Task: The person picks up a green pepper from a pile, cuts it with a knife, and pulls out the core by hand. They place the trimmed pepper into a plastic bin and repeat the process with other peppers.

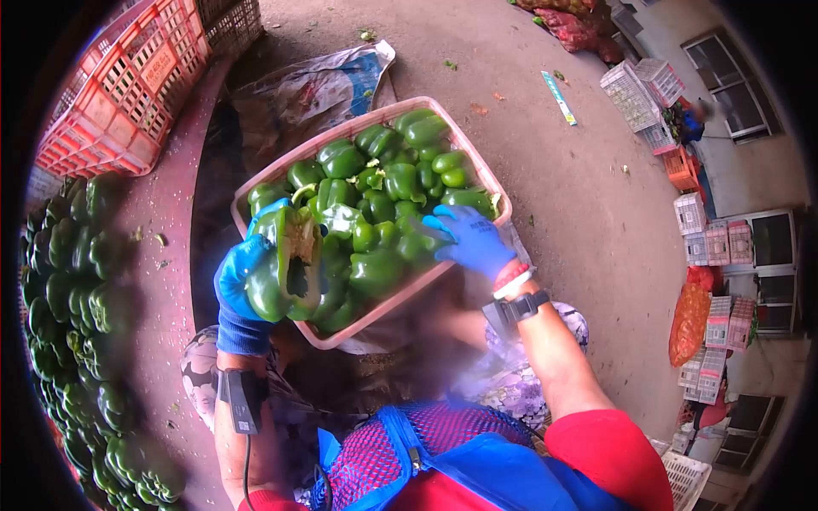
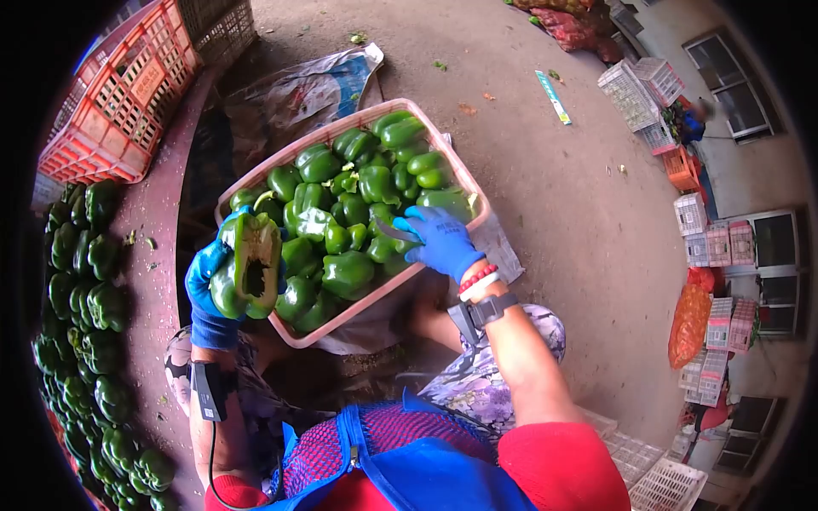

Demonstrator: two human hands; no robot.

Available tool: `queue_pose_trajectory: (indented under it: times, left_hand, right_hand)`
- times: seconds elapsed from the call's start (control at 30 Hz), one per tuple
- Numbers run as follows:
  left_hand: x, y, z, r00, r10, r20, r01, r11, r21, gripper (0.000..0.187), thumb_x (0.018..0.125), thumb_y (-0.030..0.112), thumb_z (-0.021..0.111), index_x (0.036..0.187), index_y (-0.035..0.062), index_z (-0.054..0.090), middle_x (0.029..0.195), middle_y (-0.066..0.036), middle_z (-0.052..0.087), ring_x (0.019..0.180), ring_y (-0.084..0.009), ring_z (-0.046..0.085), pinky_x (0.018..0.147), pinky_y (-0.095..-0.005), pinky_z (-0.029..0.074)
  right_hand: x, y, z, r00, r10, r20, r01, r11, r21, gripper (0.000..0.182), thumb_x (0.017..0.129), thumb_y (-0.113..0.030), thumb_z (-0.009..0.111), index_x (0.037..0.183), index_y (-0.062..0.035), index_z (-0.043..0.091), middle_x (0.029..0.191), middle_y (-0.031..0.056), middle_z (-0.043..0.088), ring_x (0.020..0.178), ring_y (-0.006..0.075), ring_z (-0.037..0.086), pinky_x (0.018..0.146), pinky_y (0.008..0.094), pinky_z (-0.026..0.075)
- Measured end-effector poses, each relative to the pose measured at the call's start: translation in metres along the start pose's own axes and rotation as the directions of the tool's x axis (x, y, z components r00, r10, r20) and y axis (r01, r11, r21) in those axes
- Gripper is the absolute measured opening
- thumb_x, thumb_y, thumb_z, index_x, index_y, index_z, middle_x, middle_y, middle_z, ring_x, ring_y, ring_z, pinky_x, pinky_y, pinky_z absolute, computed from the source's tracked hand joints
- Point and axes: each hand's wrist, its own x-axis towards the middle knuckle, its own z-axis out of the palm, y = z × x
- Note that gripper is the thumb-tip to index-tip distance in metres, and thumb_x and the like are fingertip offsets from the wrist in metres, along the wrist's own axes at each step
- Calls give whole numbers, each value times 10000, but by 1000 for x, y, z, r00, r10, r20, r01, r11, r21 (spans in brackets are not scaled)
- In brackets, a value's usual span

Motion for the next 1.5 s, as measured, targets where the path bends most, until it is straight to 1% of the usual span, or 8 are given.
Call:
queue_pose_trajectory:
  times: [0.27, 0.57, 0.67, 0.97, 1.03, 1.17, 1.27, 1.5]
  left_hand:
    - [7, -4, 1, 892, 429, 140, -447, 799, 401, 576, 741, 142, 881, 1233, 27, 606, 1353, -200, 618, 1235, -315, 613, 1037, -391, 488]
    - [1, 26, 17, 915, -398, 63, 317, 616, -721, 497, 982, 324, 544, 1377, 22, 532, 1317, -185, 610, 1222, -361, 586, 1069, -536, 457]
    - [1, -10, 14, 987, -75, -140, 39, 968, -247, 390, 943, 152, 586, 1311, 23, 580, 1311, -149, 616, 1240, -297, 577, 1083, -437, 448]
    - [12, 4, 41, 934, 351, -60, -314, 891, 327, 660, 819, 11, 687, 1430, 164, 487, 1452, -191, 470, 1271, -289, 541, 1013, -363, 486]
    - [17, 15, 48, 973, -189, -130, 121, 905, -407, 756, 879, 32, 648, 1550, 215, 353, 1433, -140, 473, 1238, -230, 534, 1019, -381, 488]
    - [14, 11, 41, 995, 12, -97, 12, 969, 245, 783, 855, 231, 739, 1537, 157, 360, 1396, -136, 468, 1214, -254, 534, 947, -358, 522]
    - [13, 22, 43, 944, 235, 233, -304, 341, 889, 739, 774, 370, 815, 1393, 90, 523, 1374, -182, 466, 1163, -350, 576, 926, -424, 532]
    - [5, 28, 56, 994, -42, 102, -95, 144, 985, 645, 591, 491, 798, 1060, 64, 682, 1022, -149, 681, 969, -361, 631, 842, -445, 480]
  right_hand:
    - [14, 7, 23, 953, 299, -56, -301, 953, -42, 553, 704, -250, 826, 1199, -79, 645, 1123, 190, 643, 1041, 389, 621, 913, 467, 500]
    - [12, 42, 25, 949, 314, 40, -297, 837, 459, 411, 823, -166, 767, 1180, -10, 636, 1012, 157, 705, 892, 245, 675, 828, 371, 547]
    - [25, -59, -28, 874, 383, -301, -137, 786, 602, 228, 926, -213, 723, 1066, -39, 676, 784, 35, 669, 658, 92, 575, 607, 274, 502]
    - [50, -178, 2, 894, 22, 448, -426, -272, 863, 386, 957, -476, 650, 986, -92, 670, 737, 2, 637, 589, 108, 572, 519, 262, 450]
    - [54, -173, -21, 935, 202, 292, -307, 44, 951, 313, 928, -295, 701, 1128, -57, 660, 803, -1, 654, 577, 81, 561, 520, 241, 452]
    - [61, -148, -26, 973, 232, 13, -134, 512, 849, 386, 850, -187, 749, 1201, -56, 658, 930, 74, 716, 788, 189, 690, 677, 308, 540]
    - [55, -158, -36, 963, 52, -265, 101, 841, 532, 434, 815, -258, 719, 1194, -63, 641, 914, 215, 691, 811, 412, 674, 701, 463, 549]
    - [38, -167, -16, 965, -46, -258, 126, 945, 303, 479, 795, -275, 714, 1208, -50, 623, 940, 204, 684, 811, 392, 679, 703, 478, 549]
